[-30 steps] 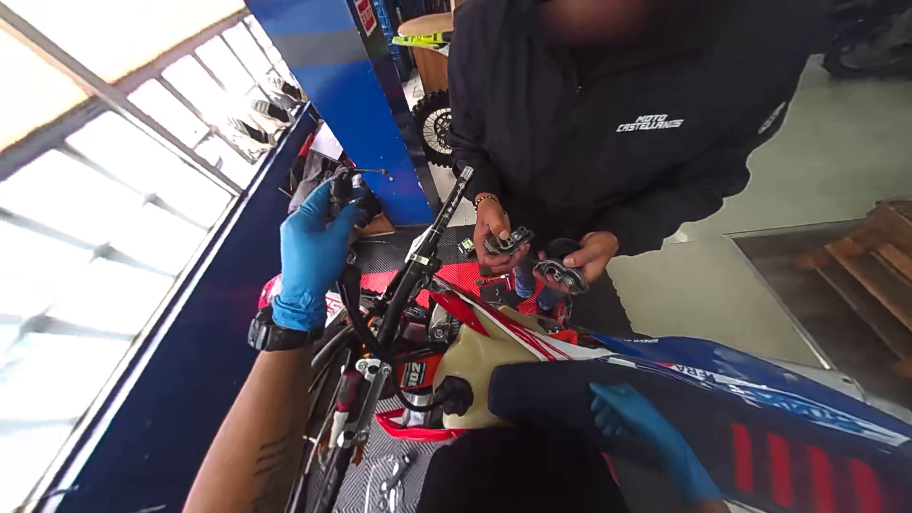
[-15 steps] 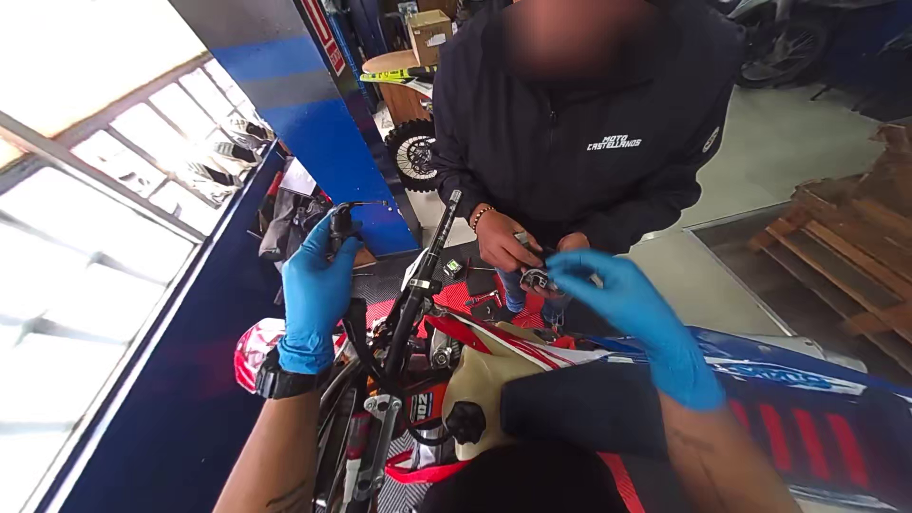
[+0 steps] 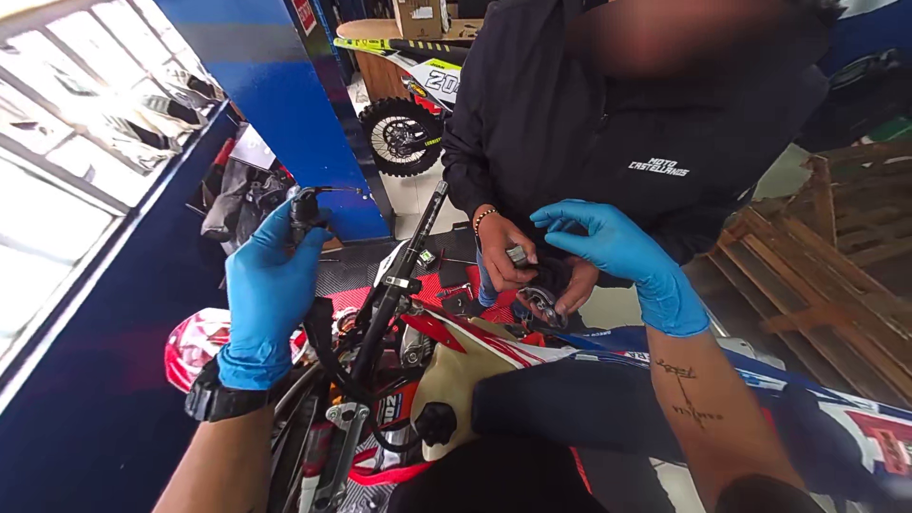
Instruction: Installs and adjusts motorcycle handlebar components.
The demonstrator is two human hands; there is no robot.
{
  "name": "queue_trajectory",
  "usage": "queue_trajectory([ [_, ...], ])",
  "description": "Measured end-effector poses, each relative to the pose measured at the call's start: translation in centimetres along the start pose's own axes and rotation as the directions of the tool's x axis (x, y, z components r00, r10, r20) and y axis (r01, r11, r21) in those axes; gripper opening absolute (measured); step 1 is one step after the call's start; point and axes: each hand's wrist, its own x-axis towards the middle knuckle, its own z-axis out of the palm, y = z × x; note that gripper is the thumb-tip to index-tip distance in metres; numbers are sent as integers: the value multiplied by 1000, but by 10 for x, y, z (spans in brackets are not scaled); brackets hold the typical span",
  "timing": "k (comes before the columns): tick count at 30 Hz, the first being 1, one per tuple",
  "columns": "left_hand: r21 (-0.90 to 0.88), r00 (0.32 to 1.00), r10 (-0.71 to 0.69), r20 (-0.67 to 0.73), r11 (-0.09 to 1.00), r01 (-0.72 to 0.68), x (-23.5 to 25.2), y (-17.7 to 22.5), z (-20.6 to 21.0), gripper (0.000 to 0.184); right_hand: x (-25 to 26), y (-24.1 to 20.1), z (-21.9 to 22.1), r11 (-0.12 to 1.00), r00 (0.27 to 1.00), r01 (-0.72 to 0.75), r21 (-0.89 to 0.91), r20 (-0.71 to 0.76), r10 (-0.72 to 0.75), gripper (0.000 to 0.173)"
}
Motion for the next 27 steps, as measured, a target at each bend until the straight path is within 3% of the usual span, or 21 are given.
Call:
queue_trajectory([
  [16,7,1000,-21,4,1000,21,4,0,5,37,-17,7,6,996,994,-87,32,-60,89,26],
  [27,-11,1000,-12,-14,1000,11,5,-7,5,36,32,-25,64,988,979,76,136,-197,-49,23],
])
